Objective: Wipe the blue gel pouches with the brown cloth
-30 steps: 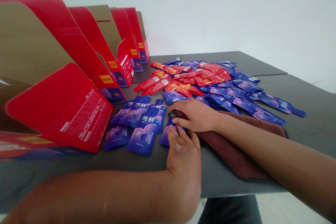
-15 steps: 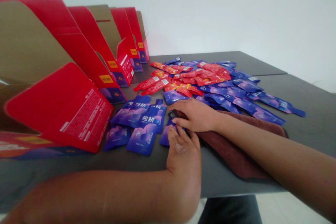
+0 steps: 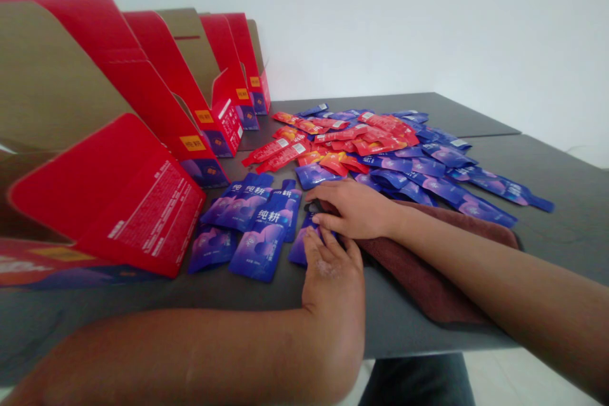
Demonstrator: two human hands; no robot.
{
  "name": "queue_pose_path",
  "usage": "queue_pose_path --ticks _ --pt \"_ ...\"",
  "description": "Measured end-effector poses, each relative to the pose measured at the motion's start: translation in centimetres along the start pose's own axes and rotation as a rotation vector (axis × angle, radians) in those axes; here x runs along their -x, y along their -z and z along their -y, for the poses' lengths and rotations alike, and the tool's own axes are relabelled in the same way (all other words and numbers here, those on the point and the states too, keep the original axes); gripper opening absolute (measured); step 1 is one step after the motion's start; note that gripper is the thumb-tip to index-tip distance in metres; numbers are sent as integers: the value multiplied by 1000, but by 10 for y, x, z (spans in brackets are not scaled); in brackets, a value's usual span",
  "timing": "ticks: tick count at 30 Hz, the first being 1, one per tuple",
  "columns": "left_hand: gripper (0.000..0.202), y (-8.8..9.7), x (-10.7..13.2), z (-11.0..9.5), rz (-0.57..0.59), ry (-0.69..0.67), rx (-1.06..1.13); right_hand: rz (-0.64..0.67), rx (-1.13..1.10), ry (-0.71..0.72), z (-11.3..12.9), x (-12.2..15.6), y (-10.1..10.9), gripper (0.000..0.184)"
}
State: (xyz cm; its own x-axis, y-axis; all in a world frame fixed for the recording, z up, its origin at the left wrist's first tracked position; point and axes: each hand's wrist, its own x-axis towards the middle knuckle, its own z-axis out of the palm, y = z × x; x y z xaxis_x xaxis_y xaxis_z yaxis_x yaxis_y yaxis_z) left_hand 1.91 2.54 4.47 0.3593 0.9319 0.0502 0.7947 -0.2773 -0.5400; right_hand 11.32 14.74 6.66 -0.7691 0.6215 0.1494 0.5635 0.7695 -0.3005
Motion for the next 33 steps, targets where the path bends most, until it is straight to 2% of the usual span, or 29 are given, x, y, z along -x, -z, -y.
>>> queue_pose_path --ticks 13,27,33 --pt "48 4 -2 3 56 -24 42 -18 -12 12 -1 0 -1 38" --pt "48 1 -1 1 2 25 117 15 7 8 0 0 0 39" --pt "48 0 0 -1 -17 27 41 16 5 4 0 0 0 39"
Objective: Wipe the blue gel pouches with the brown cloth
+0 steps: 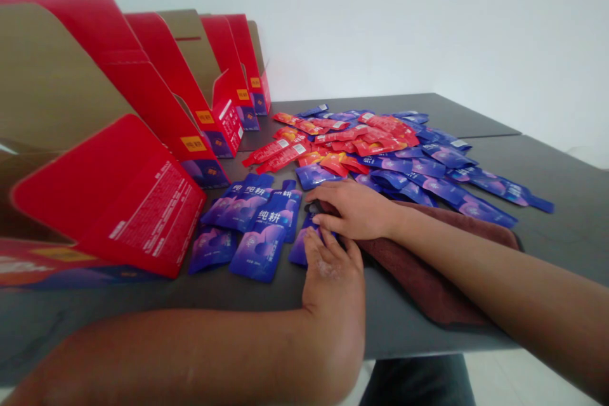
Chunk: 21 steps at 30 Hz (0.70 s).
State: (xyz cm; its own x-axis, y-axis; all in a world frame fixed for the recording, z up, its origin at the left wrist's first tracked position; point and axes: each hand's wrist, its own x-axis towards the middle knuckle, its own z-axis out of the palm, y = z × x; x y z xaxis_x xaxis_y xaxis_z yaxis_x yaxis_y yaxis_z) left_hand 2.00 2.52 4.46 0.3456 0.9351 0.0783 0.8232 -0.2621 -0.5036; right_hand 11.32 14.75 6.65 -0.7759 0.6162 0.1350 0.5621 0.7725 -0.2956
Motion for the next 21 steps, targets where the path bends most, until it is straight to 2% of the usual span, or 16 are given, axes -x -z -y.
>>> queue_pose_path --ticks 21 --pt "49 1 1 1 26 -19 -39 -14 -4 9 0 0 -1 38"
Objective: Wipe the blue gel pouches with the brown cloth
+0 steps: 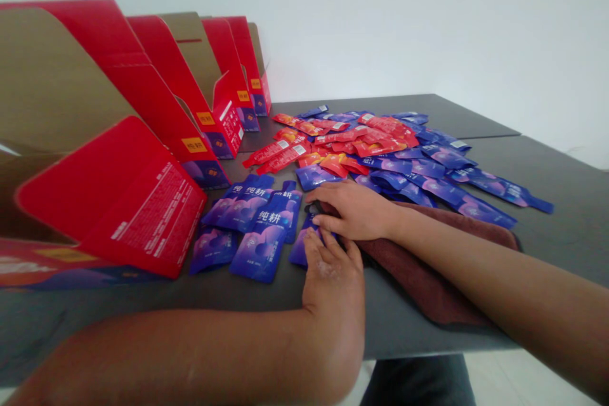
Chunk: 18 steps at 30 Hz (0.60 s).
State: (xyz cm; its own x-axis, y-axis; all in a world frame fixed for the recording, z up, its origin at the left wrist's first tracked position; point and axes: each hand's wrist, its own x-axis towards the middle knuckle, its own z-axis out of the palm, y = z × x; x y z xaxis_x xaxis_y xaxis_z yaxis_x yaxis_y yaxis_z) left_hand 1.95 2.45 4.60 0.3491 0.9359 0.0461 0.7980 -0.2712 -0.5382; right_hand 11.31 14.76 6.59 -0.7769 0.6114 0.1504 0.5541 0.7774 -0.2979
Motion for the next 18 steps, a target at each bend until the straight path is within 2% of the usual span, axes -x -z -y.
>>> queue_pose_path --ticks 18 --pt "49 2 -1 2 17 2 75 -3 -3 -3 -1 0 0 38"
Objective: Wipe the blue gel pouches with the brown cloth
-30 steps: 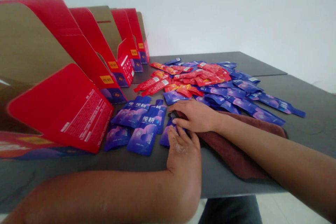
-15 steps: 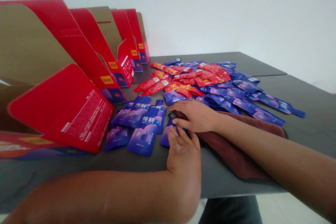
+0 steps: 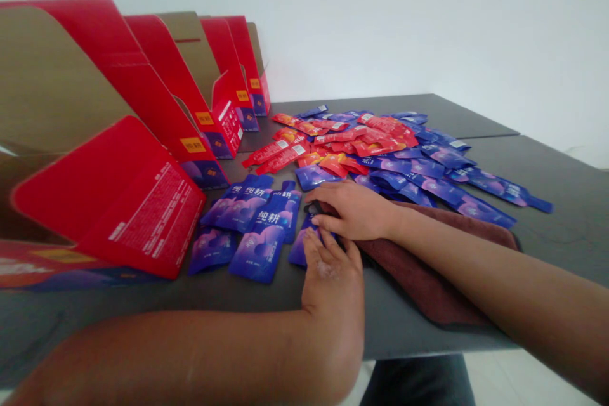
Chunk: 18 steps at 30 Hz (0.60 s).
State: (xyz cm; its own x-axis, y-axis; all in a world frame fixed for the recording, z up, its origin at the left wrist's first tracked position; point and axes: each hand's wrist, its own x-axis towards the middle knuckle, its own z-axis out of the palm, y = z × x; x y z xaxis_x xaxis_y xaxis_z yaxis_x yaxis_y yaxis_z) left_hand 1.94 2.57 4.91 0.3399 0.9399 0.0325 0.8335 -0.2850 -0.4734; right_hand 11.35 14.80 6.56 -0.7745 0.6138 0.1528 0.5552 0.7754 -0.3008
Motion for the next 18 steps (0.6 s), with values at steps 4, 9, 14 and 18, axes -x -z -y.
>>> queue_pose_path --ticks 4,9,14,18 --pt "48 -1 0 0 -3 -6 15 0 -7 0 0 0 0 38" --pt "49 0 0 2 21 -18 13 15 7 -7 1 0 0 39" --pt "49 0 -1 1 9 -6 32 7 14 -1 1 0 0 39" --pt "49 -1 -1 0 -13 14 23 -2 -4 -1 0 0 0 39"
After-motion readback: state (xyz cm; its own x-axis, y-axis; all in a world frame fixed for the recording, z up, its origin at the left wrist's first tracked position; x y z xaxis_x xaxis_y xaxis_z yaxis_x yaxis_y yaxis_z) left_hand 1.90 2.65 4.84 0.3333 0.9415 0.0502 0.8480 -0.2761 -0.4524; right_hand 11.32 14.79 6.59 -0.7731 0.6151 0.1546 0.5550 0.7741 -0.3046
